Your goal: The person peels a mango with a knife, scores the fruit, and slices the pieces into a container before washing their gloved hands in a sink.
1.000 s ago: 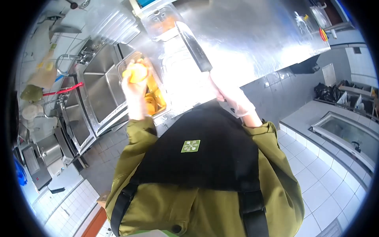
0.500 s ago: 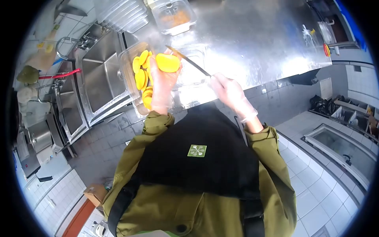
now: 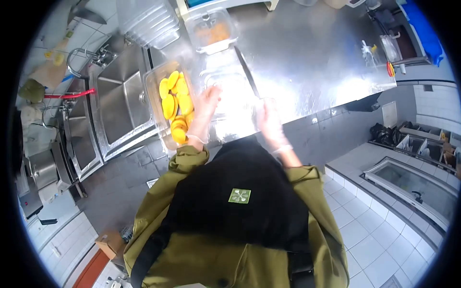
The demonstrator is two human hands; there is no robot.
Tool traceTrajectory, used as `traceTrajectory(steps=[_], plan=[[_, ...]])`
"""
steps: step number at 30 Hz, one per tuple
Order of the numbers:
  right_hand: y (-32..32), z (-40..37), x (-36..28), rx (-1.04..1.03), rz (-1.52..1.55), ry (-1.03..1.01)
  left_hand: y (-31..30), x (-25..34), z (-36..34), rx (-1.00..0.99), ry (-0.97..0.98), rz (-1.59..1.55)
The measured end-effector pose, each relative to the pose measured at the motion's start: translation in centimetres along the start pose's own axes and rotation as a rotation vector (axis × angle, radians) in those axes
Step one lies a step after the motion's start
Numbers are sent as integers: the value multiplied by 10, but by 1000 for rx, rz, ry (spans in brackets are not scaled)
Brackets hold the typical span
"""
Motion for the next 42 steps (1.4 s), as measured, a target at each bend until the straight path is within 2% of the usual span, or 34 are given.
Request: traceTrajectory(steps=[2,3,5,8,10,12,13,15,19,21,23,24,26,27,28,29,38,42], plan=[[20,1,-1,23,-98,129,11,-6,-5,-42,-46,136],[30,3,4,90,-126,93,13,0,-12,-31,-38,123],[40,18,9,45,-178,88,20,15,-28,-10,-31,99],[55,30,20,-97,-242,73,52,-10,-30,-85,-167,-203],[54,40,26,-195,-261,36,58,-4,-37,-161,-193,-433],[50,60,37,-395,-322,16,63,-2,-45,-285,-265,-701],[50,70,41,-432,-348,-72,60,7,-53,-279,-347,-787],[55,89,46,-505,-392,-250,50,15,-60,-266,-304,-808],[73,111,34,-645,-297,-371,41,0,-58,-204,-339,-821],[88,115,24,-768,-246,-380,40,-7,-59,-216,-445,-971],[101,113,16,-745,-150,-535,41,-12,-57,-268,-513,-1141],[107,113,12,-721,-103,-605,40,-16,-60,-220,-568,-1211],[124,121,0,-830,-120,-688,47,-15,-61,-163,-679,-1316],[117,127,-26,-893,-132,-726,53,-42,-51,-101,-596,-1349],[116,135,-50,-954,-161,-830,51,-47,-55,-88,-562,-1333],[112,142,-70,-976,-66,-903,49,-44,-61,-101,-547,-1294],[6,179,-127,-905,192,-954,57,-26,-70,-181,-481,-1065],[-20,173,-168,-989,526,-1092,43,-18,-64,-145,-410,-1099]])
Point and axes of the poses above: each hand's wrist, its own z-axis towards the middle knuckle, its own y-axis out of the palm, x = y × z, the point moved 6 cm from there along z, towards the middle knuckle, and after that the axes turned 5 degrees about z, right-handed, at the moved point
